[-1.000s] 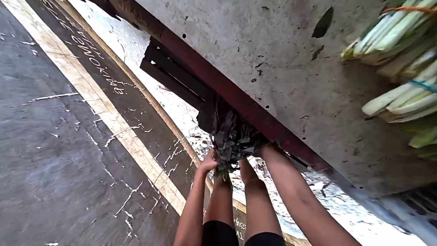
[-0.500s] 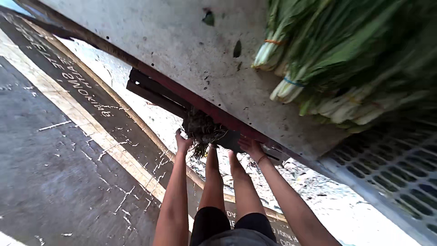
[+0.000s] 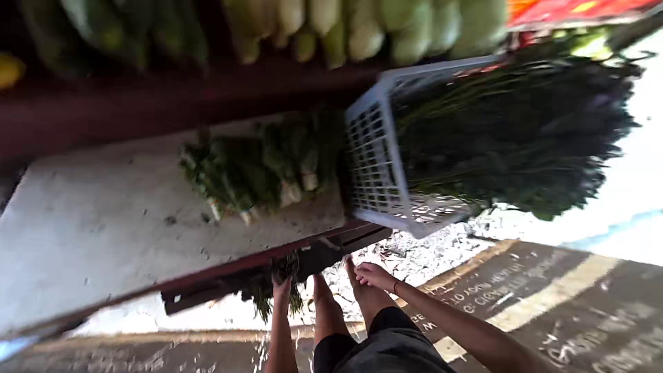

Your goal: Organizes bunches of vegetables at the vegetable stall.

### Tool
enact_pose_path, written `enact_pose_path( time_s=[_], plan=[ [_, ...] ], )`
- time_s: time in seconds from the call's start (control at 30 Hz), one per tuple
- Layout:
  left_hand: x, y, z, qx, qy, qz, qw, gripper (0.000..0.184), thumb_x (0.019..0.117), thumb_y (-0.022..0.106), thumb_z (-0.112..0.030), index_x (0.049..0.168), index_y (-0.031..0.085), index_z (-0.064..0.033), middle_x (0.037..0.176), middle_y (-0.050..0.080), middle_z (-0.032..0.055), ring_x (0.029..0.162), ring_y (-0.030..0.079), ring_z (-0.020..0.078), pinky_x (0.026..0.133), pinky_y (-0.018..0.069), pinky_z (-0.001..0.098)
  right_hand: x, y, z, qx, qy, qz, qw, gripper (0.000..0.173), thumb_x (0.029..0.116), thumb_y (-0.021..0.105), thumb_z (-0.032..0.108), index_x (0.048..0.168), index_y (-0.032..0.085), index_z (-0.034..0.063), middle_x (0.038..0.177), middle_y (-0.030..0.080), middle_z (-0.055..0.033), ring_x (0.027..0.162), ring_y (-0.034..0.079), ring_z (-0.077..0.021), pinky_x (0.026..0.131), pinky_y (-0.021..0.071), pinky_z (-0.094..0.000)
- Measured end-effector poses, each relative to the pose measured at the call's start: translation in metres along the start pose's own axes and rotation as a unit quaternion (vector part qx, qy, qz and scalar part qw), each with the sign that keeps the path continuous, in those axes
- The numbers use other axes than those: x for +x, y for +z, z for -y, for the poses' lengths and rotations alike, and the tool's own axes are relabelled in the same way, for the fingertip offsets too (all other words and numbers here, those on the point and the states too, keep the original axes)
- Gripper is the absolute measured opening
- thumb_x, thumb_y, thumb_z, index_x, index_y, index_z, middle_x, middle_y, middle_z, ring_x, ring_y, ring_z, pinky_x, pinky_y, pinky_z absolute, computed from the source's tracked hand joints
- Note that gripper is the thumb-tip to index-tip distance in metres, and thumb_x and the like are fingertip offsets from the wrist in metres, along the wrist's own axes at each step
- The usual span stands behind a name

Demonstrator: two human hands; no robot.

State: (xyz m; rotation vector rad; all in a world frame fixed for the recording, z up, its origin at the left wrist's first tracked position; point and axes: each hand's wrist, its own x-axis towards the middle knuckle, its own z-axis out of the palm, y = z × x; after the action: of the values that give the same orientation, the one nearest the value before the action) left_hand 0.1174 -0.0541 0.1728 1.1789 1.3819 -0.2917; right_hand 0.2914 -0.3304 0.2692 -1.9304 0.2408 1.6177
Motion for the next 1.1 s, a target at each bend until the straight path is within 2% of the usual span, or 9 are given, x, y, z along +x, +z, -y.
enact_pose_path(
  time_s=[0.23, 0.37, 0.5, 0.6, 0.67, 0.73, 0.83, 0.97, 1.1],
  plan=[
    [-0.012, 0.003, -0.023, 0.232, 0.014, -0.067, 0.97, 0.08, 0.0933, 0.074, -0.018, 0.156, 0.03, 0.0039, 0.147, 0.048, 0.0339, 0.136, 0.05, 0.0472, 0.11, 0.0433, 0.0594, -0.068, -0.039, -0.059, -0.131, -0.072, 0.019, 0.989, 0.044, 0.1054, 0.056, 0.033, 0.134, 0.061, 0.0005, 0.127, 0.066, -0.0231, 0.119, 0.064, -0.0355, 0.108, 0.0463, -0.0532],
    [-0.082, 0.007, -0.087, 0.379, 0.048, 0.257, 0.888, 0.046, 0.1073, 0.054, -0.026, 0.143, 0.054, 0.0023, 0.142, 0.058, 0.0238, 0.132, 0.056, 0.038, 0.111, 0.043, 0.0562, -0.135, -0.071, -0.041, -0.231, -0.063, 0.106, 0.965, 0.049, 0.1052, 0.057, 0.036, 0.137, 0.059, -0.001, 0.128, 0.066, -0.0256, 0.122, 0.062, -0.0409, 0.109, 0.0434, -0.0595],
    [-0.204, 0.029, -0.233, 0.322, 0.219, 0.462, 0.797, 0.032, 0.1055, 0.053, -0.026, 0.108, 0.072, -0.0002, 0.104, 0.075, 0.0085, 0.096, 0.072, 0.0173, 0.091, 0.0586, 0.0395, -0.218, -0.114, 0.018, -0.024, -0.226, 0.085, 0.97, 0.033, 0.1083, 0.051, 0.028, 0.112, 0.068, -0.0007, 0.091, 0.073, -0.0122, 0.075, 0.071, -0.021, 0.072, 0.0603, -0.0416],
    [-0.292, 0.083, -0.352, 0.252, 0.414, 0.396, 0.78, 0.026, 0.1049, 0.052, -0.021, 0.105, 0.068, -0.0015, 0.096, 0.075, 0.0034, 0.09, 0.072, 0.0135, 0.088, 0.0608, 0.0366, -0.252, -0.141, 0.065, 0.055, -0.419, -0.165, 0.891, 0.03, 0.1065, 0.053, 0.028, 0.114, 0.069, 0.0033, 0.094, 0.073, -0.0038, 0.082, 0.07, -0.0091, 0.075, 0.0605, -0.0303],
    [-0.304, 0.139, -0.405, 0.284, 0.494, 0.326, 0.754, 0.027, 0.1054, 0.052, -0.019, 0.119, 0.063, 0.0011, 0.109, 0.073, 0.0097, 0.101, 0.071, 0.0179, 0.094, 0.0582, 0.0401, -0.246, -0.152, 0.085, 0.076, -0.451, -0.289, 0.841, 0.031, 0.1027, 0.058, 0.025, 0.119, 0.068, 0.0012, 0.106, 0.073, -0.0084, 0.093, 0.07, -0.0114, 0.084, 0.0588, -0.0305],
    [-0.286, 0.201, -0.44, 0.362, 0.491, 0.268, 0.745, 0.039, 0.1071, 0.053, -0.019, 0.141, 0.05, 0.0005, 0.132, 0.065, 0.018, 0.119, 0.066, 0.026, 0.102, 0.054, 0.045, -0.241, -0.161, 0.11, 0.332, -0.4, -0.211, 0.828, 0.033, 0.1029, 0.054, 0.007, 0.131, 0.057, -0.0091, 0.12, 0.07, -0.0141, 0.107, 0.07, -0.0144, 0.097, 0.0566, -0.0285],
    [-0.24, 0.276, -0.462, 0.497, 0.416, 0.141, 0.748, 0.076, 0.0941, 0.065, -0.012, 0.157, 0.026, 0.005, 0.153, 0.042, 0.031, 0.138, 0.048, 0.0443, 0.111, 0.0435, 0.06, -0.217, -0.175, 0.149, 0.656, -0.195, -0.082, 0.724, 0.033, 0.1056, 0.047, 0.014, 0.135, 0.045, -0.0015, 0.113, 0.062, -0.0164, 0.091, 0.068, -0.02, 0.079, 0.0588, -0.0316],
    [-0.195, 0.308, -0.447, 0.517, 0.372, 0.067, 0.768, 0.093, 0.0859, 0.076, -0.029, 0.159, 0.026, 0.001, 0.153, 0.043, 0.0315, 0.14, 0.043, 0.05, 0.111, 0.0341, 0.072, -0.178, -0.19, 0.172, 0.626, -0.139, -0.125, 0.757, 0.056, 0.1004, 0.059, 0.02, 0.15, 0.038, 0.0061, 0.145, 0.047, -0.0198, 0.121, 0.055, -0.0303, 0.097, 0.0506, -0.0439],
    [-0.198, 0.306, -0.449, 0.523, 0.425, 0.022, 0.739, 0.093, 0.0788, 0.081, -0.046, 0.154, 0.042, -0.008, 0.148, 0.054, 0.0195, 0.139, 0.049, 0.039, 0.117, 0.0278, 0.0682, -0.165, -0.189, 0.176, 0.581, -0.128, -0.123, 0.794, 0.067, 0.0951, 0.07, 0.026, 0.152, 0.039, 0.0079, 0.153, 0.043, -0.0199, 0.132, 0.051, -0.034, 0.101, 0.0492, -0.0489]
  ],
)
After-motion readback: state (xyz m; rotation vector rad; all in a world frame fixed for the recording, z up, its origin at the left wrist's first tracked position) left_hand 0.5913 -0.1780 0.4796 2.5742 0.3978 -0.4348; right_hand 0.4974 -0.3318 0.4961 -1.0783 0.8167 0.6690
